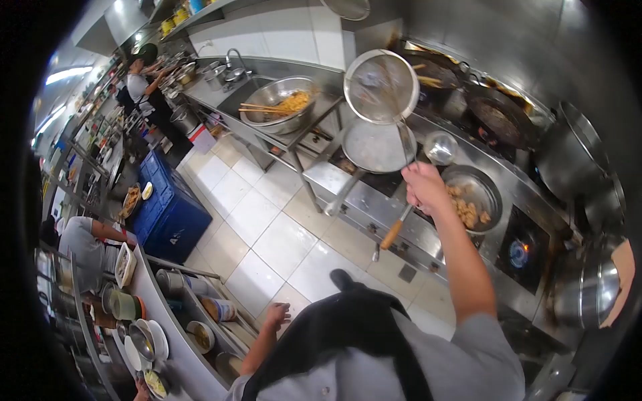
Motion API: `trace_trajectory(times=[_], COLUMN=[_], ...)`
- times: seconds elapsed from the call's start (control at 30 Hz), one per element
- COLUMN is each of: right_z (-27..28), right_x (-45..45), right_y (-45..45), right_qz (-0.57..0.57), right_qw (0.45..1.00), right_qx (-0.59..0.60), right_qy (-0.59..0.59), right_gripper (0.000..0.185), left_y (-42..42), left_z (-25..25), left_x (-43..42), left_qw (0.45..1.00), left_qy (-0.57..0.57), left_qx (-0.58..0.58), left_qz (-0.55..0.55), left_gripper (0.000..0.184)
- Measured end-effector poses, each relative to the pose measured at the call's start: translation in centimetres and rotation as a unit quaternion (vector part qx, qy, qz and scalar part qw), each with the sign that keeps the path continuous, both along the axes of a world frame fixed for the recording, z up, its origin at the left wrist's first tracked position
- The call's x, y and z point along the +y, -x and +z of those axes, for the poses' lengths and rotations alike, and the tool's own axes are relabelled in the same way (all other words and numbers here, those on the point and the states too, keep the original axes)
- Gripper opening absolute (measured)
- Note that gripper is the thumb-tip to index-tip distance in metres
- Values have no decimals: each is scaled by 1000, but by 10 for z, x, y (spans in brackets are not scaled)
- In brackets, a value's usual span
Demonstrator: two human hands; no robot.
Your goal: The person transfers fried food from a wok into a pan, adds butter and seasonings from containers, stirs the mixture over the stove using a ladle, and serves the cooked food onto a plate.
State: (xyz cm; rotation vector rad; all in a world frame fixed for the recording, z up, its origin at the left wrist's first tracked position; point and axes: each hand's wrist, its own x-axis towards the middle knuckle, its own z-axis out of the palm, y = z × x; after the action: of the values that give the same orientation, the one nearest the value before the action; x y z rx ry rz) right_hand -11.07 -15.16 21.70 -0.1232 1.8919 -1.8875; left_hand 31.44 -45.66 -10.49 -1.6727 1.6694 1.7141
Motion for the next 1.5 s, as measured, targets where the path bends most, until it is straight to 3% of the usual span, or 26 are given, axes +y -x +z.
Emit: trace_trajectory(times=[0.07, 0.1, 0.13, 0.17, 0.2, 0.3, 0.37, 0.43, 0.5, 0.57, 0.63, 0.7, 0.77, 0.8, 0.87, 0.97, 1.07, 1.1, 1.17, 1.23, 1.33, 1.43, 1.5], right_z=[-7, -18, -26, -31, -37, -46, -62, -68, -65, -78, -34, -24, -19, -25, -43, -51, -48, -41, -25, -53, -77, -108, -159], right_x=[-68, -99, -131, -161, -185, -244, -261, -281, -296, -306, -319, -326, -333, -340, -354, -383, -411, -418, -430, -434, -430, -403, -370], right_y=[48, 74, 102, 123, 141, 187, 207, 216, 214, 219, 188, 173, 157, 153, 143, 127, 108, 98, 77, 69, 50, 18, -11], right_qz=[0, 6, -21, -50, -50, 7, 13, -17, -30, -45, -35, -23, -14, -30, -47, -38, -102, -116, -152, -238, -367, -475, -548], right_qw=[980, 980, 926, 836, 836, 840, 811, 812, 858, 883, 987, 999, 997, 997, 979, 978, 963, 963, 976, 964, 926, 872, 835], right_qx=[160, 162, 346, 517, 521, 507, 490, 490, 417, 395, 76, -5, -70, -64, -177, -198, -234, -226, -150, -121, -71, -25, 11], right_qy=[-119, -114, -148, -175, -166, -194, -319, -316, -297, -249, -138, -40, 7, 12, 88, 59, 82, 85, -43, 7, 46, 116, 45], right_gripper=[21, 21, 20, 20, 20, 18, 16, 12, 12, 11, 11, 8, 6, 6, 6, 10, 18, 18, 25, 32, 34, 36, 36], left_y=[14, 21, 32, 43, 52, 68, 69, 78, 88, 117, 170, 230, 302, 338, 411, 500, 578, 598, 631, 655, 663, 675, 694], left_z=[-7, -7, -6, -7, -5, 21, 31, 41, 39, 58, 103, 131, 210, 243, 303, 414, 488, 507, 535, 547, 555, 559, 563], left_x=[-24, -35, -49, -64, -80, -126, -162, -205, -255, -307, -358, -419, -450, -470, -503, -511, -524, -524, -519, -522, -546, -587, -640], left_qw=[1000, 999, 999, 999, 999, 998, 998, 998, 992, 977, 955, 899, 883, 852, 784, 711, 567, 505, 460, 421, 449, 426, 446], left_qy=[-10, -6, -12, -16, -8, 38, 46, 69, 109, 176, 239, 373, 347, 386, 433, 425, 487, 522, 494, 468, 424, 447, 477], left_qx=[23, 24, 35, 46, 44, 7, -3, -1, 46, 118, 174, 226, 313, 345, 429, 538, 623, 642, 698, 742, 757, 763, 747], left_qz=[15, 21, 23, 25, 17, -44, -39, -7, 49, 37, 16, -41, -39, -73, -119, -156, -230, -247, -239, -232, -216, -189, -128], left_gripper=[42, 42, 44, 46, 49, 46, 45, 44, 43, 43, 43, 41, 38, 38, 39, 40, 42, 42, 44, 44, 44, 44, 45])
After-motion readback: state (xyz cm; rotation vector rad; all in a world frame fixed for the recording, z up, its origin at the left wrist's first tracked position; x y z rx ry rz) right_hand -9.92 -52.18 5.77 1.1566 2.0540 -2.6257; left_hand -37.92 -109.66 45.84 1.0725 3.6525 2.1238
